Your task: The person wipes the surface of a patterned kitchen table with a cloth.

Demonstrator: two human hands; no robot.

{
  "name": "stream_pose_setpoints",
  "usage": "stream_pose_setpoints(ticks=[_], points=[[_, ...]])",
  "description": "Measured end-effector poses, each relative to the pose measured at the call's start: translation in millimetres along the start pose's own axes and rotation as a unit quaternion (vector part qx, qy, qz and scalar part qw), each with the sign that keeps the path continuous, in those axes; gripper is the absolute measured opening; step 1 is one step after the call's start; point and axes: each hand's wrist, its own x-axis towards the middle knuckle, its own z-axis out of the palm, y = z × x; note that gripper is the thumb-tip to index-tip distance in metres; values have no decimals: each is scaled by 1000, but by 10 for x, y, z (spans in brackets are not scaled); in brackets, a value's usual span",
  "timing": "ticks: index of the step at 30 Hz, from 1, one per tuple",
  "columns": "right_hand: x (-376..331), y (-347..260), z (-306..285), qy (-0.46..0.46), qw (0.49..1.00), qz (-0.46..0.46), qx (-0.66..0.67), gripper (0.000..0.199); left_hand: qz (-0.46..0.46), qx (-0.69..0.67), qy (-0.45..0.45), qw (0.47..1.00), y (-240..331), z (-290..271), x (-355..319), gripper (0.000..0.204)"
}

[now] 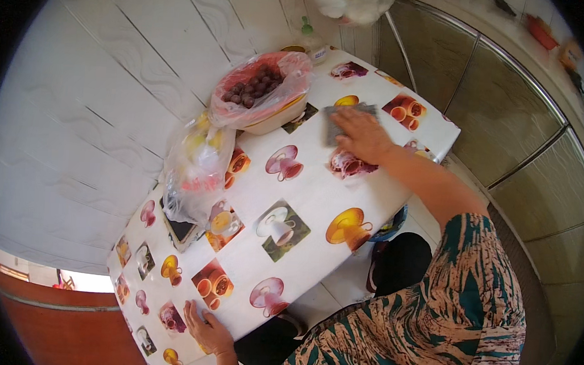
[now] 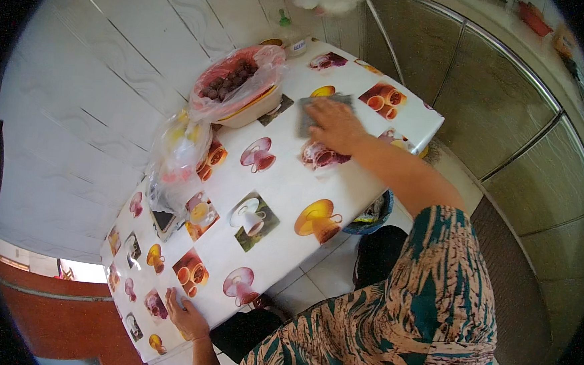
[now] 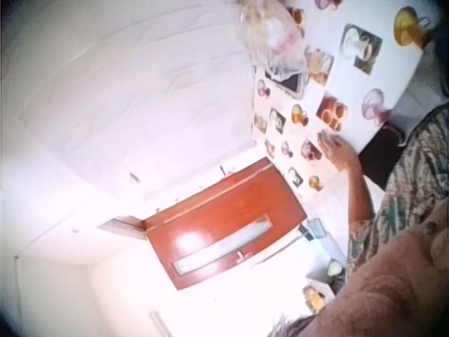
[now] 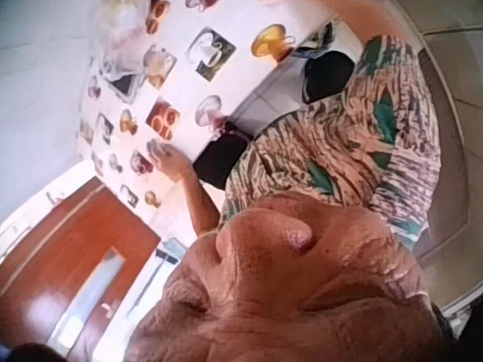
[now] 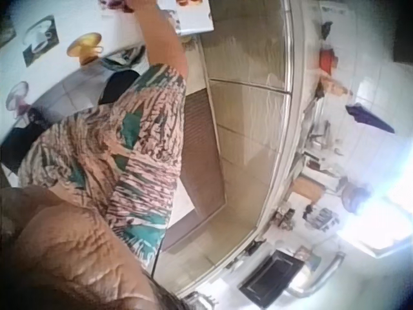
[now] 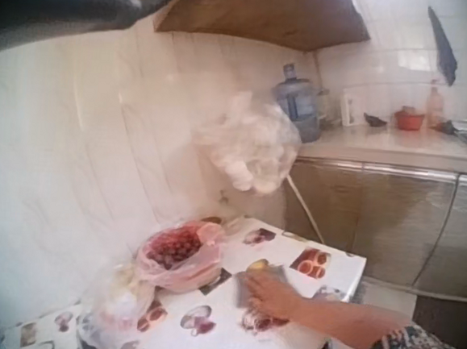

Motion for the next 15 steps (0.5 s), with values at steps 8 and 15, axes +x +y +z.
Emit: stream_pose_setpoints(ticks=[8,15], points=[[-644,1077,-357,30,974,199,-105,61,38,40,10,998,-61,61,-11,36],[94,760,-238,-54,990,116,-61,64,0,40,-19,999,8,13,-12,41]])
